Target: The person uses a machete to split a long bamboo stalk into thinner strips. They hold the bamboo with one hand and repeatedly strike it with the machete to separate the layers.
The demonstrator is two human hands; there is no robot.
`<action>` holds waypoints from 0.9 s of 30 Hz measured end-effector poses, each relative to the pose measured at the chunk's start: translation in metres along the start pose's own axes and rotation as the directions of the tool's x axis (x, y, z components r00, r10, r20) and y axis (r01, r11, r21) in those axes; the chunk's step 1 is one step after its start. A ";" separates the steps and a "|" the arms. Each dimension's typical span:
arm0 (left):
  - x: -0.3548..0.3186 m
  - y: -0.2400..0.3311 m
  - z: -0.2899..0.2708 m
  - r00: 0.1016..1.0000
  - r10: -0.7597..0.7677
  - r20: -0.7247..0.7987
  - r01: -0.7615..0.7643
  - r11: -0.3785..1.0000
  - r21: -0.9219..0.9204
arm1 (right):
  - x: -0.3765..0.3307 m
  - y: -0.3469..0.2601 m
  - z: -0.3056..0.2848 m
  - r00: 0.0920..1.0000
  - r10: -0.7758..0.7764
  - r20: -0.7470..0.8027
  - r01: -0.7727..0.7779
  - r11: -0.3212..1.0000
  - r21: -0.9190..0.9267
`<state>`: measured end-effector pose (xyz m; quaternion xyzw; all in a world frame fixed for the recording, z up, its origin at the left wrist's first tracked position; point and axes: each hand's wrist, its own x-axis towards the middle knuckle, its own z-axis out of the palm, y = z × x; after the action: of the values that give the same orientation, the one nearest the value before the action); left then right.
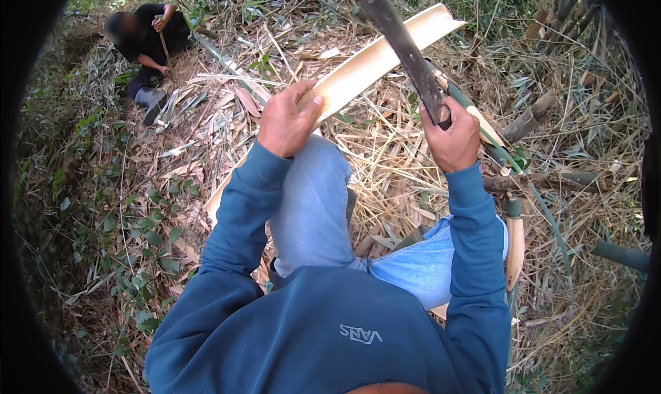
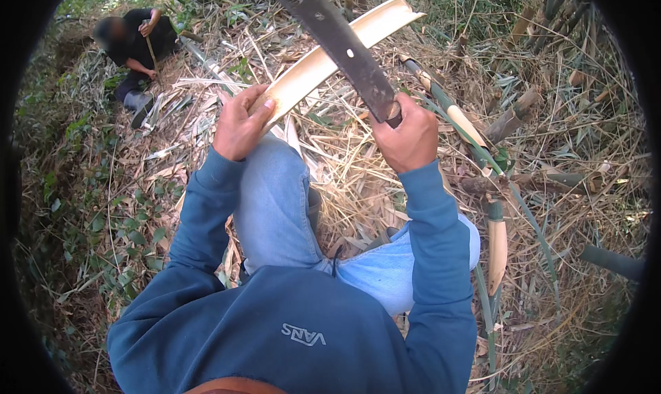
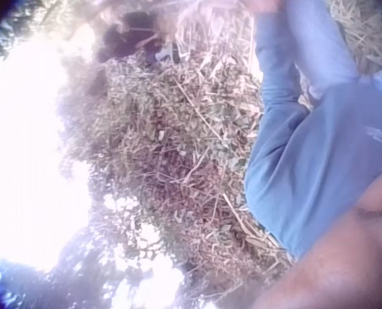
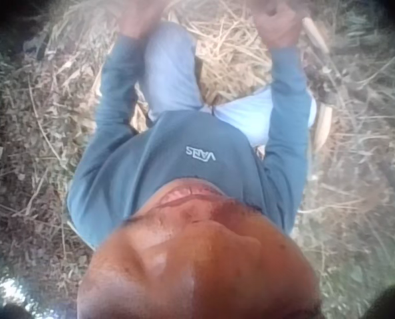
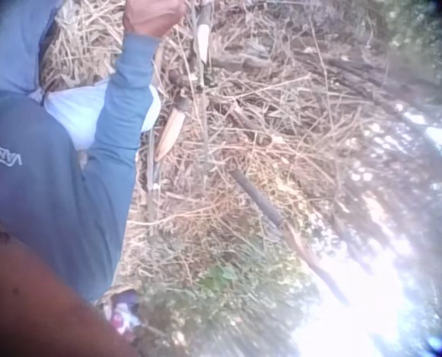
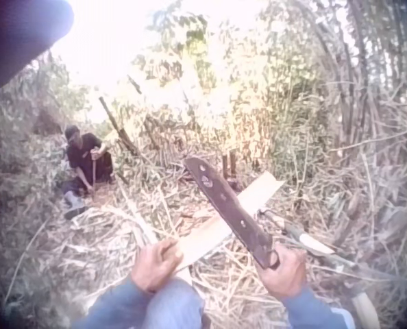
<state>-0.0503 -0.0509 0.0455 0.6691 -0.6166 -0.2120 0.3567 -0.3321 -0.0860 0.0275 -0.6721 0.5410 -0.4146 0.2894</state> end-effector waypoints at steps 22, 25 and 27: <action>-0.013 0.024 0.005 0.989 0.069 -0.131 0.007 0.860 0.509 | -0.025 -0.023 0.020 0.956 -0.016 0.294 0.127 0.923 -0.362; -0.013 0.027 0.004 0.989 0.082 -0.123 -0.010 0.869 0.496 | -0.025 -0.028 0.018 0.957 0.031 0.289 0.097 0.903 -0.418; -0.014 0.029 0.005 0.986 0.105 -0.127 -0.026 0.857 0.514 | -0.024 -0.027 0.016 0.958 0.035 0.283 0.095 0.897 -0.431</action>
<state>-0.0753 -0.0379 0.0612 0.7322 -0.6445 0.0221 0.2191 -0.3063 -0.0572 0.0362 -0.7808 0.5630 -0.1853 0.1977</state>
